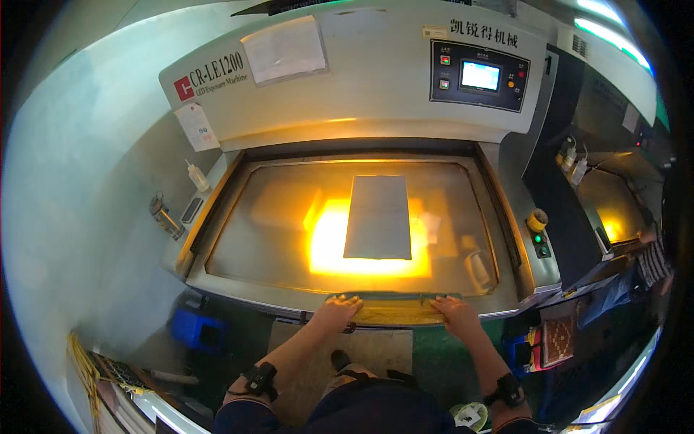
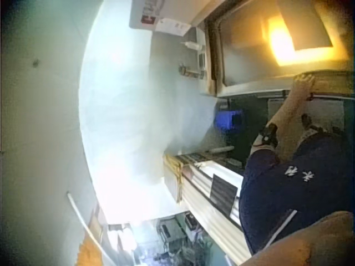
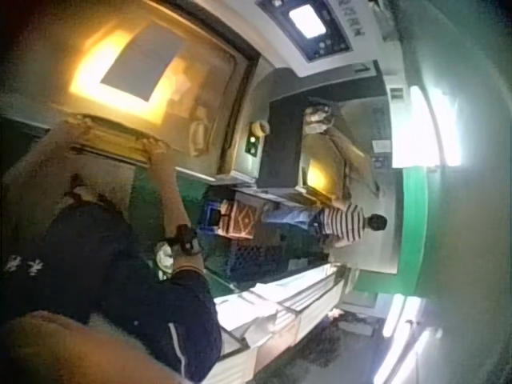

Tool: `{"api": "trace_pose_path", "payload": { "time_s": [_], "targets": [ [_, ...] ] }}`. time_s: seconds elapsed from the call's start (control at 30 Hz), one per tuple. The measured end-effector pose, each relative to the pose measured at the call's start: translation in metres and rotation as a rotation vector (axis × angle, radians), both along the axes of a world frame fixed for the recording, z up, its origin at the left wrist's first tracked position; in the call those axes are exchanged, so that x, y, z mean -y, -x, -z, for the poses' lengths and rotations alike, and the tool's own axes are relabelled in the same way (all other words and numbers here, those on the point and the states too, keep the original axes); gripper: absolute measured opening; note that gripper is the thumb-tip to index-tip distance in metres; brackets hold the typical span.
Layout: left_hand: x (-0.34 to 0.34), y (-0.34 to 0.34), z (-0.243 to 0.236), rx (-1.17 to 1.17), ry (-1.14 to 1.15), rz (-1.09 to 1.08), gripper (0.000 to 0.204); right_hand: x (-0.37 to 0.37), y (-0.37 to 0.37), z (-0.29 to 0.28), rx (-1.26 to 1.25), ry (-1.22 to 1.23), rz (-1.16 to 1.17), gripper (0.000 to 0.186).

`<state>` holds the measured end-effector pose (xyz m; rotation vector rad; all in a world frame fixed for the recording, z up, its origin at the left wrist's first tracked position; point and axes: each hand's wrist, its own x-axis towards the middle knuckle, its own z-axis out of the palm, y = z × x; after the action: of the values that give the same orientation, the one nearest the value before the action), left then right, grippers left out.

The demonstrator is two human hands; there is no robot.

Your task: Operating an LED exposure machine by loading plates, closing the lid for processing, and removing the finished plates.

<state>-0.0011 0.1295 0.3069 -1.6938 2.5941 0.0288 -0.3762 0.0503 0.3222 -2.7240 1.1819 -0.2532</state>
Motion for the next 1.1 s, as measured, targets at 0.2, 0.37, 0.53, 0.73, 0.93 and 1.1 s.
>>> {"api": "trace_pose_path", "payload": {
  "time_s": [0.2, 0.37, 0.53, 0.73, 0.93, 1.1],
  "targets": [
    [0.045, -0.006, 0.027, 0.077, -0.134, -0.167, 0.056, 0.026, -0.017, 0.047, -0.02, -0.003, 0.05, 0.062],
    [0.064, -0.019, 0.07, 0.236, -0.328, -0.148, 0.06, 0.055, -0.032, 0.091, -0.138, -0.039, -0.033, 0.066],
    [0.128, -0.047, 0.081, 0.18, -0.429, -0.063, 0.069, 0.126, -0.059, 0.091, -0.251, -0.128, -0.057, 0.073],
    [0.297, -0.073, 0.069, -0.138, -0.486, -0.16, 0.066, 0.285, -0.092, 0.081, -0.332, -0.258, -0.034, 0.075],
    [0.473, -0.096, 0.098, -0.085, -0.244, -0.162, 0.075, 0.455, -0.115, 0.115, -0.238, -0.065, 0.059, 0.064],
    [0.609, -0.145, 0.131, 0.108, -0.027, -0.157, 0.077, 0.592, -0.168, 0.136, -0.169, 0.039, 0.126, 0.07]
  ]
}}
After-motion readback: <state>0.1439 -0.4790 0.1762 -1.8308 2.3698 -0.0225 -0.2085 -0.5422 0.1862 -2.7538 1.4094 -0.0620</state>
